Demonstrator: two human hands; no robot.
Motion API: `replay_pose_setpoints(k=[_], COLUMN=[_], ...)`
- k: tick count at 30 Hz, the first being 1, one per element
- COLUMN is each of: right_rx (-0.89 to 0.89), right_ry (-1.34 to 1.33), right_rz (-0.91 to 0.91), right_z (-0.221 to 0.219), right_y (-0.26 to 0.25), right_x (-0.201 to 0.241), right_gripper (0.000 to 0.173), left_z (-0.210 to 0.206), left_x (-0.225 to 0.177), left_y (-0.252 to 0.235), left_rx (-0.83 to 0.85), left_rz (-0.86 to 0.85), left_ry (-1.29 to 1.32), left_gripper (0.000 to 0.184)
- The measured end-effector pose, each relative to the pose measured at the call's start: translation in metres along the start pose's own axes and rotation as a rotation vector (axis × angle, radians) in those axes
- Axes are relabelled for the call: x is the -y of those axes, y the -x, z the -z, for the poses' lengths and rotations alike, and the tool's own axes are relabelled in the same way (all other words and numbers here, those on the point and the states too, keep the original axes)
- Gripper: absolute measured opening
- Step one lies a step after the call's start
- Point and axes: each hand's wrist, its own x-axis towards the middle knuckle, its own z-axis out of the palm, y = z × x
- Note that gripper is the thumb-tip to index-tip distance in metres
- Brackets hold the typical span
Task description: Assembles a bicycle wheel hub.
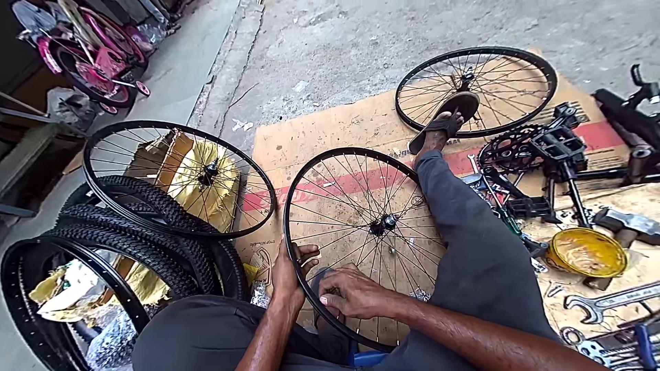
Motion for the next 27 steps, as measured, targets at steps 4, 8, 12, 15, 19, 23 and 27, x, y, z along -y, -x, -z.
replay_pose_setpoints(k=[4,8,12,15,19,23,27], right_rx=[-0.043,-0.098,-0.320,-0.581,-1.012,-1.251,-1.270], right_ry=[-0.016,-0.014,0.142,0.152,-0.139,-0.408,-0.497], right_rz=[0.017,0.034,-0.072,-0.242,-0.437,-0.582,-0.696], right_z=[-0.002,-0.001,0.016,0.044,0.078,0.089,0.088], right_y=[0.000,0.001,0.022,0.046,0.069,0.075,0.076], right_x=[0.000,0.000,-0.011,-0.033,-0.054,-0.073,-0.074], right_gripper=[0.026,0.021,0.034,0.029,0.019,0.020,0.023], left_z=[0.000,0.004,0.002,-0.007,-0.022,-0.025,-0.005], left_x=[0.001,0.001,-0.003,-0.020,-0.053,-0.080,-0.102], left_y=[-0.003,-0.008,-0.018,-0.006,0.025,0.073,0.113], left_rx=[-0.033,-0.067,-0.057,0.064,0.275,0.390,0.521], left_rz=[-0.013,-0.021,0.012,-0.002,-0.122,-0.263,-0.448], left_ry=[-0.030,-0.116,-0.123,-0.043,0.015,-0.078,-0.343], left_gripper=[0.056,0.060,0.029,0.018,0.013,0.009,0.017])
